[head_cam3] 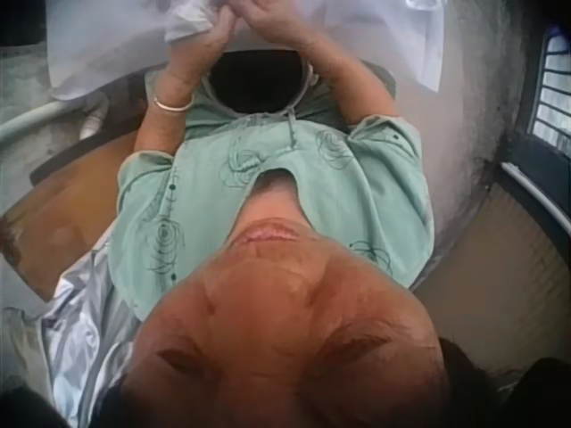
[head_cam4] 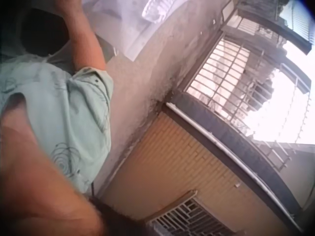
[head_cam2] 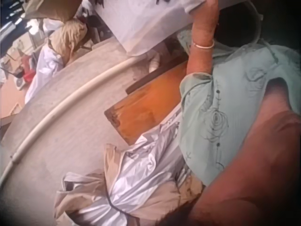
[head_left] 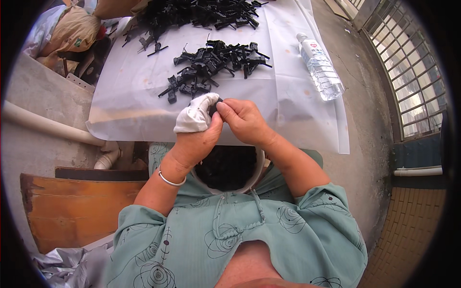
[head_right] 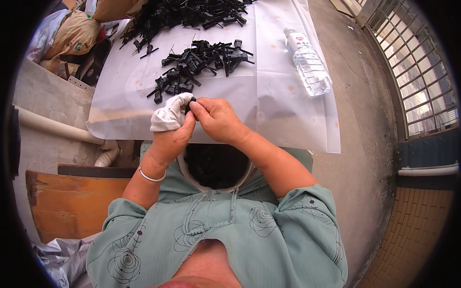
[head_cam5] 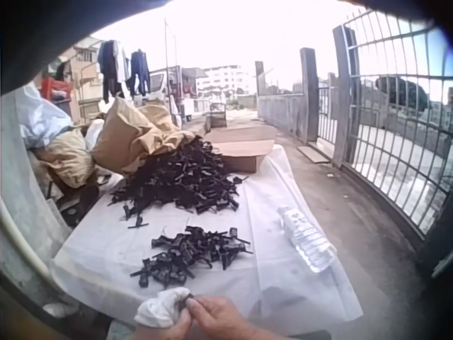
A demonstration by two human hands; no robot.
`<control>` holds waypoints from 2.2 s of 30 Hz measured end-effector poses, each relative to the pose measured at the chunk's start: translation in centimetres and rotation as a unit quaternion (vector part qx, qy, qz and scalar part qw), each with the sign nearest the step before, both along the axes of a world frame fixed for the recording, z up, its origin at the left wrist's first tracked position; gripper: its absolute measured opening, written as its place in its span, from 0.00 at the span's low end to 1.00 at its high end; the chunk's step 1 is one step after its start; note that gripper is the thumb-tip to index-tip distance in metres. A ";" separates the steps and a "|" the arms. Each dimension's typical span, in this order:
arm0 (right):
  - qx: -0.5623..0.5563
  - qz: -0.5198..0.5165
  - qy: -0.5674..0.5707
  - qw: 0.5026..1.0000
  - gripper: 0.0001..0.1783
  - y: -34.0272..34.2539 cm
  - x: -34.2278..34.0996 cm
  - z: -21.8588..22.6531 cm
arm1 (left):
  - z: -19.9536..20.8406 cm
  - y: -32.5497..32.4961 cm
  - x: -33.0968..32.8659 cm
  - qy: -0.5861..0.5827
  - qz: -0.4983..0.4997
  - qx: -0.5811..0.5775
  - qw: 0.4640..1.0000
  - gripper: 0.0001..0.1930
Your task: Inspecting and cleaning small black plastic components with a cloth before placing them into a collection bin.
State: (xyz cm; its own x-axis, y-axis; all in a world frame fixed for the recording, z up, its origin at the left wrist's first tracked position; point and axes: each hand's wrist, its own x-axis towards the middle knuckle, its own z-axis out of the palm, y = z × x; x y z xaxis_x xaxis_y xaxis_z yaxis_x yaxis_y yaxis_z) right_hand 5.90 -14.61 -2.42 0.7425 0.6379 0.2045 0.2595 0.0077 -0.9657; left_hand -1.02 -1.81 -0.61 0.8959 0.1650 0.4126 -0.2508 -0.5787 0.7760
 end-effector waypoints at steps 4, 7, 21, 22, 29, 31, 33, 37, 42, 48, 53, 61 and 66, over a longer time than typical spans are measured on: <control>0.016 -0.030 0.028 0.999 0.14 1.5 -0.9 -1.5 | -0.6 0.1 -0.3 -0.018 0.020 0.035 0.999 0.15; 0.081 -0.056 0.030 0.995 0.14 2.4 -0.8 -2.1 | -0.5 0.3 -0.4 -0.017 0.042 0.100 0.994 0.13; -0.071 0.058 -0.213 0.973 0.08 -0.6 0.7 -0.2 | 1.5 1.5 -0.9 0.108 -0.063 -0.369 0.921 0.14; -0.071 0.058 -0.213 0.973 0.08 -0.8 0.8 0.0 | 1.4 1.6 -0.9 0.108 -0.068 -0.402 0.907 0.15; -0.054 0.022 -0.205 0.977 0.06 -1.1 0.9 1.4 | 1.1 2.1 -1.1 0.113 -0.063 -0.418 0.899 0.17; -0.121 0.042 -0.151 0.980 0.06 -1.4 1.1 1.4 | 1.4 2.4 -1.0 0.123 -0.075 -0.431 0.891 0.17; 0.001 0.033 -0.227 0.973 0.07 -1.1 1.1 0.3 | 1.2 2.5 -0.8 0.140 -0.085 -0.417 0.894 0.18; 0.020 0.015 -0.183 0.983 0.06 -0.4 0.6 0.8 | 1.5 1.9 -1.3 0.146 -0.104 -0.218 0.959 0.17; -0.012 0.057 0.008 0.998 0.09 0.1 0.1 1.6 | 1.1 1.5 -1.6 0.153 -0.122 -0.244 0.950 0.14; -0.015 0.086 -0.080 0.993 0.15 0.5 0.2 1.0 | 0.6 1.8 -1.4 0.170 -0.097 -0.381 0.904 0.13; -0.061 0.100 -0.080 0.990 0.15 0.8 0.3 1.3 | 0.6 1.8 -1.5 0.151 -0.069 -0.240 0.956 0.13; -0.052 0.074 -0.049 0.995 0.15 2.2 -0.9 0.7 | 0.7 2.0 -2.4 0.034 -0.031 0.009 0.999 0.13; 0.022 0.165 0.095 0.982 0.15 2.1 -1.0 2.2 | 1.3 3.1 -3.1 0.164 -0.066 -0.304 0.936 0.12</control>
